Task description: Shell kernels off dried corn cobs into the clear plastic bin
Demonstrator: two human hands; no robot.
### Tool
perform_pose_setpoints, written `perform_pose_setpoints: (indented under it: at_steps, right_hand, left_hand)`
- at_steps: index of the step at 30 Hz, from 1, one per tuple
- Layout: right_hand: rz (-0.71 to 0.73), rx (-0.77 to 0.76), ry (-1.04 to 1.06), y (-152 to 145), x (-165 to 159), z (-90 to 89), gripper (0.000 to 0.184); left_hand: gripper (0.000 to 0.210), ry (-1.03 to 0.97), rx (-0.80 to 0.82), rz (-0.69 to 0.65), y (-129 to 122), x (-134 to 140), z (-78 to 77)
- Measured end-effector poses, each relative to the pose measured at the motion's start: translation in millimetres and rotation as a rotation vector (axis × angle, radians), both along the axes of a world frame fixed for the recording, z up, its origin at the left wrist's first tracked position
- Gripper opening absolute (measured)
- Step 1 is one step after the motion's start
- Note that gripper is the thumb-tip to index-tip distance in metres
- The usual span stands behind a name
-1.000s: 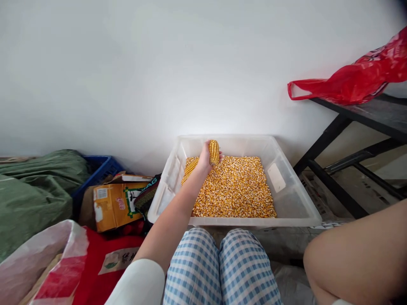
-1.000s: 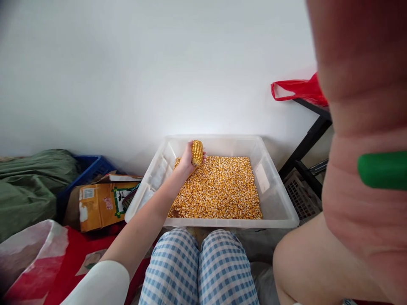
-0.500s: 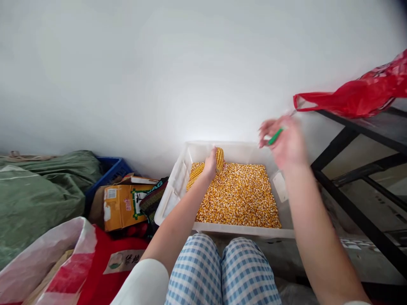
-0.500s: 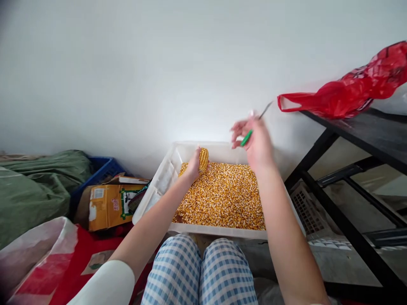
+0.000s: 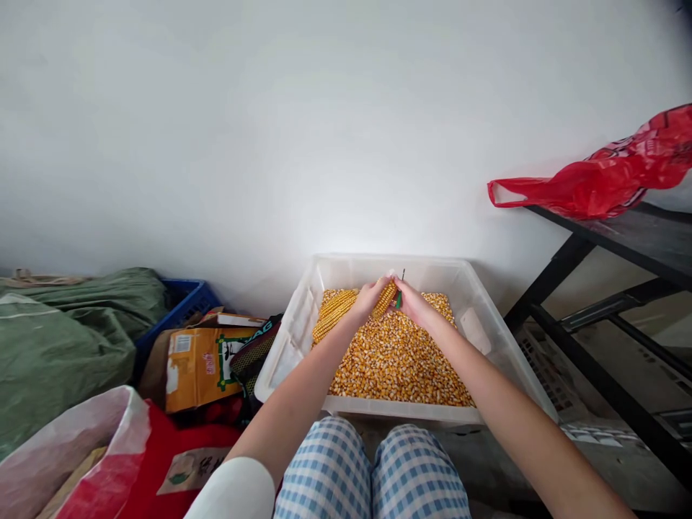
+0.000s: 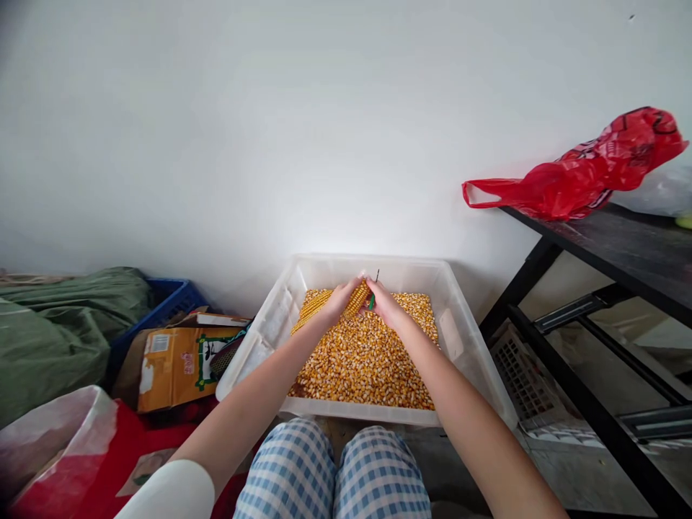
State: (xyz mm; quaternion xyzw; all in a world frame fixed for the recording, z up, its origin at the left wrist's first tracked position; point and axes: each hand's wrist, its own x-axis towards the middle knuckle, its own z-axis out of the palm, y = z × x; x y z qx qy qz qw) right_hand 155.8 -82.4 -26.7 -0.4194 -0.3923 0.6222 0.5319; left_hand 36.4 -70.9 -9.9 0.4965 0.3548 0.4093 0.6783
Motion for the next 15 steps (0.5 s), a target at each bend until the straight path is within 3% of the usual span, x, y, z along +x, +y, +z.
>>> perform_pose_setpoints:
  at_steps: [3,10,15]
  right_hand:
    - [-0.006,0.007,0.013,0.1,1.0,0.0,0.031]
    - [-0.028,0.031,0.025,-2.4,1.8,-0.1,0.032]
    - [0.006,0.064,0.013,-5.0,1.1,0.6,0.035]
  left_hand:
    - [0.044,0.076,0.167,0.041,-0.8,0.7,-2.5]
    - [0.039,0.059,0.104,0.081,1.4,2.5,-4.8]
    - [0.046,0.088,0.17,0.047,3.4,2.5,-10.1]
